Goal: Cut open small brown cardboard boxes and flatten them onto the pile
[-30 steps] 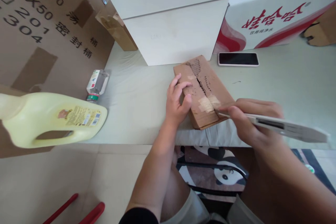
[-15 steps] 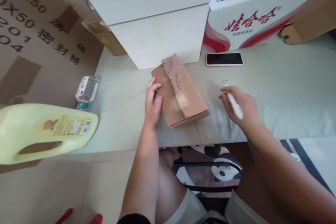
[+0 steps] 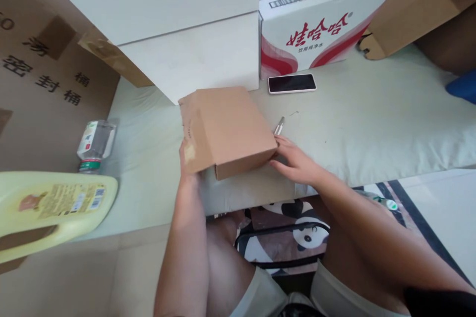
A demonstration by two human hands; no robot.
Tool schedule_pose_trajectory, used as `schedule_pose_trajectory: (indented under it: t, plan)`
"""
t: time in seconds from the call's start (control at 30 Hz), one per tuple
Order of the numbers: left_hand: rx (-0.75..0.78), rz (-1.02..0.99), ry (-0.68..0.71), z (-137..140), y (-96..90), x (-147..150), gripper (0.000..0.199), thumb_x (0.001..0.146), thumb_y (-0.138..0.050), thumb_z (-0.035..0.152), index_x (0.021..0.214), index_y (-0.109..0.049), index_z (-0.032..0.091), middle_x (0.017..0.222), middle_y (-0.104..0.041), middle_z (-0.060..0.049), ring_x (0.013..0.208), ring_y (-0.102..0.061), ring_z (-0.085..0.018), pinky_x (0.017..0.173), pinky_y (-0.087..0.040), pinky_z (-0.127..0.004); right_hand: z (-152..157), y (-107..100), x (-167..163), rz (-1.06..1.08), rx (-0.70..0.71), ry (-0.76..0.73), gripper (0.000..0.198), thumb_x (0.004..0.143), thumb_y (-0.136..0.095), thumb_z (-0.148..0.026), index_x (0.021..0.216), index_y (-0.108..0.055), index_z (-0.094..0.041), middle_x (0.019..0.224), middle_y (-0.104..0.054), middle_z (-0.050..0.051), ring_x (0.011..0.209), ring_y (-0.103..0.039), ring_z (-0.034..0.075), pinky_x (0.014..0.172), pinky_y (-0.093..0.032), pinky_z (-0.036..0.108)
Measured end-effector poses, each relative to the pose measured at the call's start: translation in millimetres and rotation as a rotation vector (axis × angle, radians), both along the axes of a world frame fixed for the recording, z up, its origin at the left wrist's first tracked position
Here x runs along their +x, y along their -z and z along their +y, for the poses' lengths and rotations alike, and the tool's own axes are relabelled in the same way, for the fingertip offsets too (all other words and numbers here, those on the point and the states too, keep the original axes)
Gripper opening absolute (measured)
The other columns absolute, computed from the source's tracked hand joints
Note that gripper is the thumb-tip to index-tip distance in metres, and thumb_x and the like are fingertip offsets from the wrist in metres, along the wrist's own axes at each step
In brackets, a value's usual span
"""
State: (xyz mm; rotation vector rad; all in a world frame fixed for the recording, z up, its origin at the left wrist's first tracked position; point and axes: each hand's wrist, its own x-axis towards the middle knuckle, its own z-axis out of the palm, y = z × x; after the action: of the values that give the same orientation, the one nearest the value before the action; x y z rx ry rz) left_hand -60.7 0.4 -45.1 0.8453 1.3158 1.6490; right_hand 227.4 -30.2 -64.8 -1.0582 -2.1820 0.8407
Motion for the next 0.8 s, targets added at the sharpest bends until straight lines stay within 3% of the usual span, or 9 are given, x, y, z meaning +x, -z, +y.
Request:
schedule_pose_trajectory:
  t: [0.1, 0.2, 0.3, 0.4, 0.47, 0.57, 0.67, 0.8]
  plan:
    - [0.183, -0.104, 0.071, -4, -8.5, 8, 0.047, 0.077, -0.068, 0.065, 0.102, -0.072, 0.025, 0.114, -0.074, -0.006, 0.117, -0.067, -0.026, 0.099, -0.054, -0.036, -1, 1, 1, 0.179, -0.125, 0.078, 0.064, 0.095, -0.059, -0.043, 0.155, -0.044, -0.028, 0.158, -0.051, 0.012, 0.146, -0.047, 0.035, 0.122, -0.035, 0.061]
    - [0.187, -0.121, 0.055, -10, -12.8, 6, 0.063, 0.078, -0.054, 0.076, 0.097, -0.074, 0.02, 0.102, -0.076, -0.009, 0.113, -0.068, -0.029, 0.094, -0.054, -0.037, -4, 1, -3, 0.387, -0.286, 0.077, 0.077, 0.091, -0.065, -0.05, 0.158, -0.032, -0.034, 0.148, -0.061, 0.011, 0.145, -0.05, 0.031, 0.121, -0.037, 0.059]
    - [0.211, -0.108, 0.003, -13, -13.6, 0, 0.063, 0.08, -0.049, 0.074, 0.092, -0.074, 0.018, 0.098, -0.076, -0.01, 0.106, -0.07, -0.029, 0.091, -0.055, -0.037, -6, -1, -9, 0.695, -0.412, 0.15, 0.073, 0.088, -0.069, -0.054, 0.15, -0.034, -0.038, 0.132, -0.071, 0.006, 0.135, -0.06, 0.027, 0.116, -0.045, 0.055]
    - [0.179, -0.129, -0.02, -14, -12.6, -3, 0.048, 0.078, -0.059, 0.063, 0.087, -0.074, 0.018, 0.092, -0.076, -0.007, 0.094, -0.072, -0.023, 0.084, -0.055, -0.031, -6, -7, -14, 0.904, -0.411, 0.286, 0.058, 0.083, -0.074, -0.049, 0.132, -0.045, -0.038, 0.121, -0.074, 0.001, 0.123, -0.066, 0.024, 0.11, -0.05, 0.048]
    - [0.092, -0.151, -0.027, -13, -10.5, -4, 0.037, 0.073, -0.066, 0.053, 0.083, -0.074, 0.019, 0.086, -0.076, -0.004, 0.084, -0.071, -0.019, 0.077, -0.055, -0.027, -5, -9, -15, 0.898, -0.406, 0.306, 0.051, 0.081, -0.075, -0.042, 0.124, -0.049, -0.035, 0.114, -0.074, 0.001, 0.123, -0.066, 0.024, 0.11, -0.05, 0.048]
    - [-0.041, -0.155, -0.019, -12, -5.9, -5, 0.026, 0.064, -0.071, 0.041, 0.078, -0.073, 0.019, 0.08, -0.075, 0.0, 0.072, -0.068, -0.016, 0.067, -0.052, -0.025, -3, -6, -14, 0.716, -0.455, 0.273, 0.043, 0.081, -0.072, -0.041, 0.119, -0.057, -0.029, 0.111, -0.073, 0.005, 0.119, -0.066, 0.028, 0.106, -0.052, 0.051]
    - [-0.11, -0.065, 0.112, -11, -2.5, -6, 0.025, 0.061, -0.071, 0.039, 0.076, -0.072, 0.019, 0.082, -0.076, -0.002, 0.081, -0.071, -0.021, 0.067, -0.053, -0.027, -3, 2, -11, 0.526, -0.426, 0.279, 0.041, 0.08, -0.074, -0.048, 0.111, -0.062, -0.025, 0.111, -0.072, 0.01, 0.119, -0.065, 0.034, 0.103, -0.053, 0.054]
    - [-0.158, 0.004, 0.24, -11, -3.7, -5, 0.029, 0.062, -0.067, 0.041, 0.079, -0.072, 0.018, 0.085, -0.078, -0.006, 0.1, -0.073, -0.03, 0.08, -0.057, -0.034, -4, 8, -7, 0.439, -0.341, 0.352, 0.055, 0.076, -0.076, -0.057, 0.116, -0.062, -0.022, 0.12, -0.071, 0.015, 0.129, -0.059, 0.039, 0.108, -0.049, 0.06]
